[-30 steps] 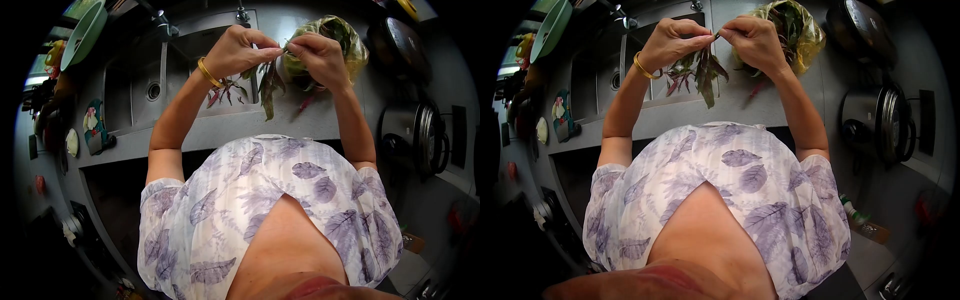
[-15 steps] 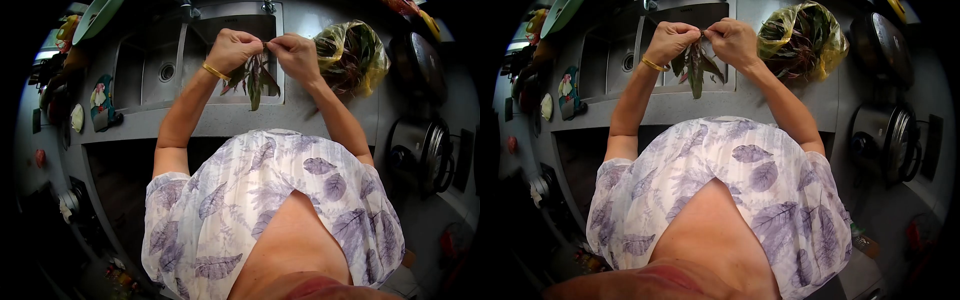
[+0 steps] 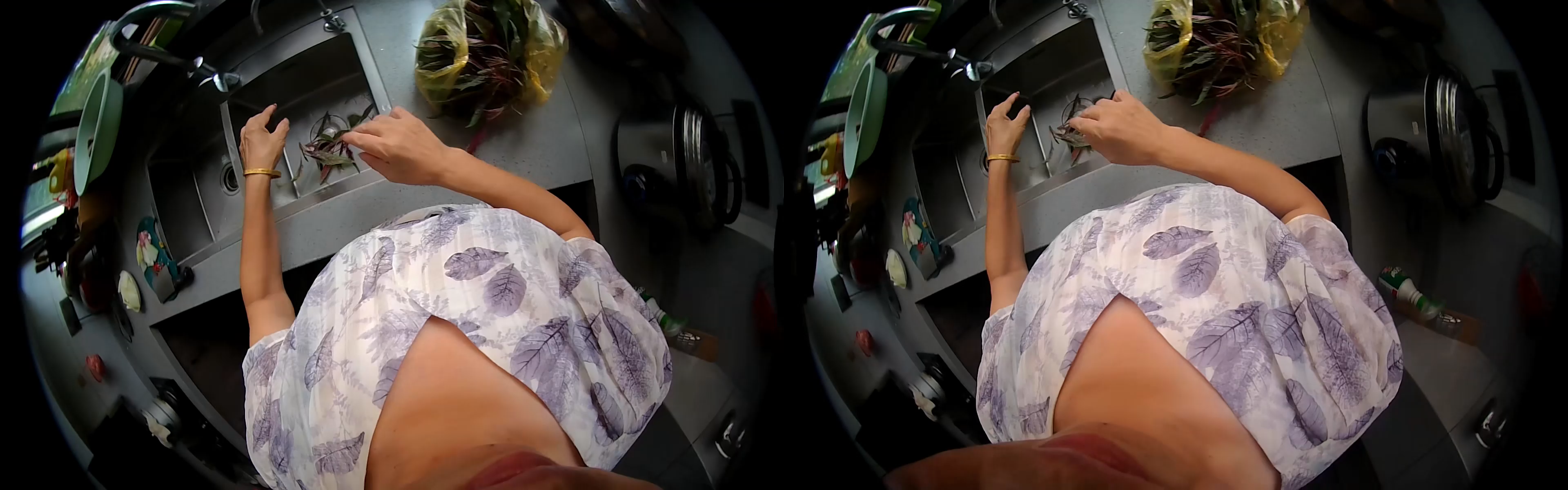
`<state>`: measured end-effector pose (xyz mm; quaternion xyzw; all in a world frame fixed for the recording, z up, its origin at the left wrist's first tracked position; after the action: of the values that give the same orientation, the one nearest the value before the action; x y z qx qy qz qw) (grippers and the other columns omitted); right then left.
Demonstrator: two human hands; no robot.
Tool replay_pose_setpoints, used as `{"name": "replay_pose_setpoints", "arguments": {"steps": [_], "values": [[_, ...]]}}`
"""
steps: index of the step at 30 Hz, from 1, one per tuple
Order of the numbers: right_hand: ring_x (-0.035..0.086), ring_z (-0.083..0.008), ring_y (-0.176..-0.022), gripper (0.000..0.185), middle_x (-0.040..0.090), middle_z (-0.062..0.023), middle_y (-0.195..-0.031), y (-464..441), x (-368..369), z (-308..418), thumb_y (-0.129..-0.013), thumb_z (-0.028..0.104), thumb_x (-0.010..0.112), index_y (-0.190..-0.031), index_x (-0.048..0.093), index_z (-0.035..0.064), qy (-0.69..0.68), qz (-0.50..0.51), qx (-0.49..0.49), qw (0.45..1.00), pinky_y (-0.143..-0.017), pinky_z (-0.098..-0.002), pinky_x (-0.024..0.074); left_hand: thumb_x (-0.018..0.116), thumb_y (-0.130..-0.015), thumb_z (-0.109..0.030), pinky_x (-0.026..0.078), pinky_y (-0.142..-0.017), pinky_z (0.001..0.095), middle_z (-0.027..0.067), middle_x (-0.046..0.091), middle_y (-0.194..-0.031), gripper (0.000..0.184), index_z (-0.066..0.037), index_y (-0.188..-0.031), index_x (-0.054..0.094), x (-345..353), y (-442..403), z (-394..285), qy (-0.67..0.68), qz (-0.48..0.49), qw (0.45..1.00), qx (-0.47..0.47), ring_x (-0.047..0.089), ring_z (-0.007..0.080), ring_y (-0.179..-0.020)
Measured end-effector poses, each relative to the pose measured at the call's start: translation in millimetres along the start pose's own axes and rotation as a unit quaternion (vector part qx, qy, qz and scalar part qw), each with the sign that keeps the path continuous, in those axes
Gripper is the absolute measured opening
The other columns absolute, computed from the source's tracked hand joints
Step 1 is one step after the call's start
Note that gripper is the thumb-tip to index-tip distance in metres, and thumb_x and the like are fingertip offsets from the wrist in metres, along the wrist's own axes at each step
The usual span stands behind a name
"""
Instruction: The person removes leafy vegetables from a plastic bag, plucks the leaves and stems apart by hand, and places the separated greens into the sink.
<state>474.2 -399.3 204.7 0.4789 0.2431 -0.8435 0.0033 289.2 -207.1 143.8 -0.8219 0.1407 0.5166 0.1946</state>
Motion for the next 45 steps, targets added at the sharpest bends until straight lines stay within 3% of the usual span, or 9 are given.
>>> {"name": "replay_pose_setpoints", "arguments": {"steps": [4,7,8,11,19,25,33,38,45], "values": [[0.061,-0.0165,-0.072,0.016,0.065,-0.0033,-0.079,55.6,-56.8,-18.8,-0.063,0.000,0.060,-0.078,0.062,0.0069,-0.010,-0.211,-0.042,0.977,-0.067,-0.0314,0.0432,0.060,-0.081,-0.017,0.047,-0.080,0.0322,0.0105,0.066,-0.094,0.019,-0.007,-0.094,0.068,-10.6,6.3,-87.3,0.175,-0.018,0.971,0.162,0.062,0.0251,-0.089],[0.061,-0.0220,-0.069,0.013,0.064,-0.0079,-0.078,96.7,-86.8,-59.0,-0.067,-0.001,0.058,-0.079,0.062,0.0032,-0.007,-0.294,0.111,0.949,-0.066,-0.0317,0.0474,0.064,-0.080,-0.008,0.048,-0.074,0.0267,0.0106,0.067,-0.088,0.015,-0.001,-0.092,0.067,-20.5,14.6,-156.7,0.253,0.006,0.932,0.261,0.063,0.0193,-0.082],[0.061,-0.0243,-0.069,0.012,0.064,-0.0093,-0.080,112.7,-88.5,-75.2,-0.073,0.006,0.059,-0.084,0.063,0.0031,-0.046,-0.276,0.289,0.916,-0.066,-0.0324,0.0484,0.064,-0.080,-0.008,0.048,-0.073,0.0270,0.0105,0.067,-0.087,0.014,-0.001,-0.092,0.067,-20.7,17.1,-175.3,0.257,0.016,0.924,0.282,0.063,0.0195,-0.081],[0.061,-0.0259,-0.071,0.015,0.063,-0.0096,-0.084,137.6,-91.4,-104.1,-0.078,0.015,0.060,-0.088,0.065,0.0046,0.048,-0.250,0.387,0.886,-0.065,-0.0339,0.0487,0.064,-0.079,-0.006,0.048,-0.071,0.0276,0.0104,0.067,-0.084,0.012,-0.001,-0.090,0.066,-14.8,23.7,-217.1,0.275,0.044,0.898,0.340,0.063,0.0201,-0.078],[0.060,-0.0274,-0.073,0.019,0.059,-0.0076,-0.078,131.7,-71.3,-124.1,-0.076,0.028,0.066,-0.084,0.068,0.0113,0.185,-0.192,0.413,0.871,-0.060,-0.0375,0.0479,0.064,-0.079,-0.005,0.048,-0.067,0.0264,0.0103,0.066,-0.082,0.011,0.000,-0.088,0.065,-9.5,32.1,-253.5,0.296,0.080,0.877,0.370,0.062,0.0203,-0.070],[0.058,-0.0203,-0.073,0.008,0.061,-0.0018,-0.078,110.4,-102.2,-77.6,-0.072,0.014,0.069,-0.079,0.068,0.0114,0.189,-0.339,0.229,0.893,-0.063,-0.0334,0.0419,0.064,-0.079,-0.001,0.048,-0.068,0.0242,0.0105,0.067,-0.086,0.012,0.002,-0.091,0.066,-35.5,33.3,-220.7,0.324,0.030,0.887,0.327,0.062,0.0151,-0.074],[0.059,-0.0118,-0.069,0.013,0.063,0.0030,-0.076,51.7,-123.3,-31.4,-0.070,0.009,0.069,-0.082,0.067,0.0127,0.223,-0.296,-0.008,0.929,-0.071,-0.0306,0.0340,0.068,-0.076,-0.004,0.049,-0.062,0.0232,0.0095,0.068,-0.081,0.011,0.000,-0.087,0.068,-90.9,22.5,-224.3,0.387,-0.109,0.838,0.369,0.063,0.0154,-0.069],[0.058,-0.0106,-0.070,0.018,0.062,0.0045,-0.075,26.3,-116.6,-15.1,-0.068,0.006,0.068,-0.085,0.067,0.0125,0.206,-0.278,-0.086,0.934,-0.073,-0.0312,0.0337,0.065,-0.083,-0.007,0.049,-0.063,0.0171,0.0046,0.065,-0.082,0.015,0.002,-0.094,0.067,-69.0,30.7,-211.3,0.501,0.218,0.809,0.219,0.059,0.0068,-0.072],[0.057,-0.0106,-0.067,0.018,0.061,0.0049,-0.071,3.9,-97.5,0.4,-0.064,0.007,0.068,-0.080,0.065,0.0139,0.187,-0.251,-0.102,0.944,-0.071,-0.0312,0.0348,0.069,-0.078,-0.010,0.047,-0.065,0.0233,0.0043,0.066,-0.079,0.011,-0.002,-0.086,0.069,-75.1,36.2,-185.1,0.386,0.143,0.876,0.250,0.060,0.0101,-0.072]]}}
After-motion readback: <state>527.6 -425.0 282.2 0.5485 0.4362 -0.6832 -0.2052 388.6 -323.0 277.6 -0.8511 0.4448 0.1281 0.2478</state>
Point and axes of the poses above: each hand's wrist, its own y-axis away from the middle knuckle, its own x-axis out of the palm, z = x × y, the point moved 4 cm from there along -y, towards the middle knuckle
